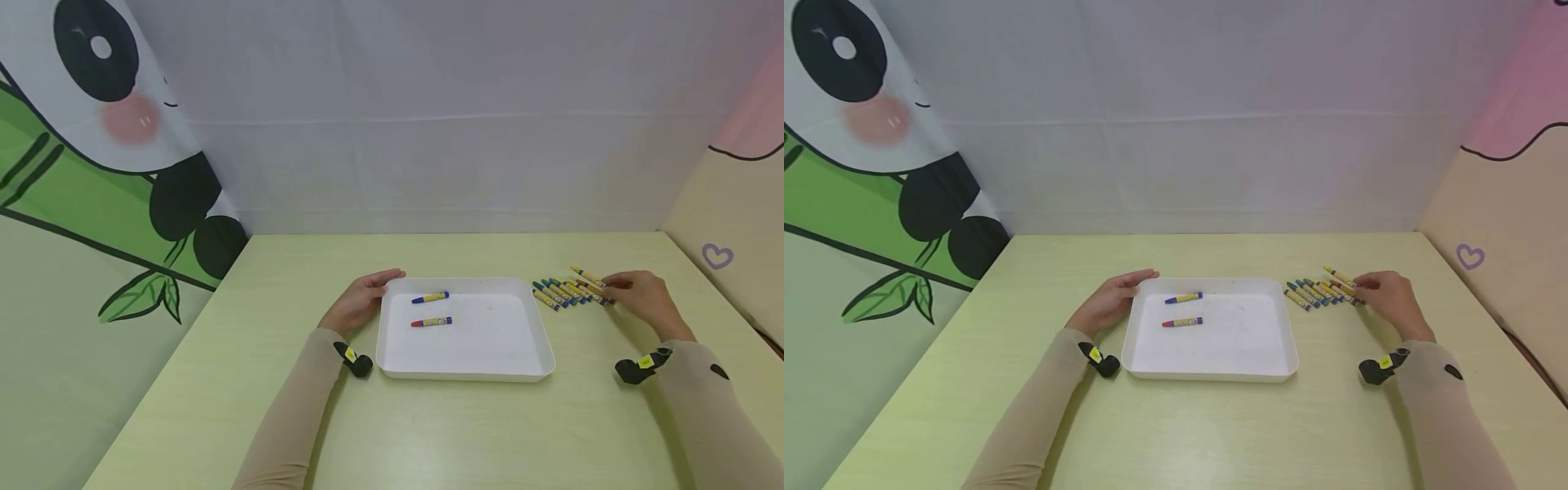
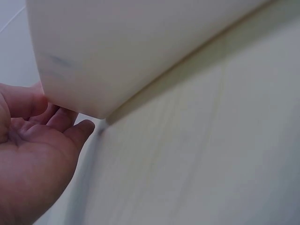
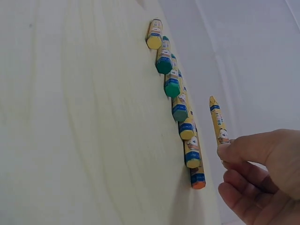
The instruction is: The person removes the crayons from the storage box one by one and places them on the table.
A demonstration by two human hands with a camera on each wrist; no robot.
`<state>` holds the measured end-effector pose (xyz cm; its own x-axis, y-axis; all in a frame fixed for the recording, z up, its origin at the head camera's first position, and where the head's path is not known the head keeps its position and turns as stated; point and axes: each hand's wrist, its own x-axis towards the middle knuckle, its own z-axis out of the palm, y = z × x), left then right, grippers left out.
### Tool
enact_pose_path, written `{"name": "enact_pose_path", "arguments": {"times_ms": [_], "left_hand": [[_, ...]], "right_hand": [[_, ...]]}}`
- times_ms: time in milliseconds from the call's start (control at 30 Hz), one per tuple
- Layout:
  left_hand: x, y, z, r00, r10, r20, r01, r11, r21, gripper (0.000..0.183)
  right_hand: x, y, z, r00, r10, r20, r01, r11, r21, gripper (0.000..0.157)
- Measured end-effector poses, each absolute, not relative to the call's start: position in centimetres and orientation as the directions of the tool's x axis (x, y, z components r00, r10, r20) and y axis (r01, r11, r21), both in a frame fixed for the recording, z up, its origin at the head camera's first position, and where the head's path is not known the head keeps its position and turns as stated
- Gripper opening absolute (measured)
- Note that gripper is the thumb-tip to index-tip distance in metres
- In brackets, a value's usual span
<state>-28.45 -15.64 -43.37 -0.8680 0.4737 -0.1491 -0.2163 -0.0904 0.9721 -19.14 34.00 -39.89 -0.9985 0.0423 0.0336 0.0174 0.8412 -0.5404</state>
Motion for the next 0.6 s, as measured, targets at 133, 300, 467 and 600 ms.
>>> {"name": "enact_pose_path", "arguments": {"times_ms": [133, 300, 467, 600], "left_hand": [[-28.5, -15.7, -43.4, -0.866, 0.478, -0.149, -0.215, -0.086, 0.973, 0.047], [-28.5, -15.7, -43.3, -0.867, 0.474, -0.155, -0.213, -0.07, 0.975, 0.047], [-28.5, -15.7, -43.2, -0.867, 0.472, -0.161, -0.217, -0.066, 0.974, 0.047], [-28.5, -15.7, -43.1, -0.865, 0.475, -0.162, -0.218, -0.065, 0.974, 0.047]], "right_hand": [[-18.9, 34.5, -40.2, -0.998, 0.047, 0.036, 0.021, 0.846, -0.533, 0.039], [-18.7, 34.9, -40.4, -0.997, 0.041, 0.069, 0.001, 0.863, -0.505, 0.035], [-18.4, 35.4, -40.6, -0.997, 0.035, 0.074, -0.007, 0.866, -0.499, 0.033], [-18.1, 35.8, -40.9, -0.997, 0.027, 0.075, -0.014, 0.867, -0.498, 0.033]]}}
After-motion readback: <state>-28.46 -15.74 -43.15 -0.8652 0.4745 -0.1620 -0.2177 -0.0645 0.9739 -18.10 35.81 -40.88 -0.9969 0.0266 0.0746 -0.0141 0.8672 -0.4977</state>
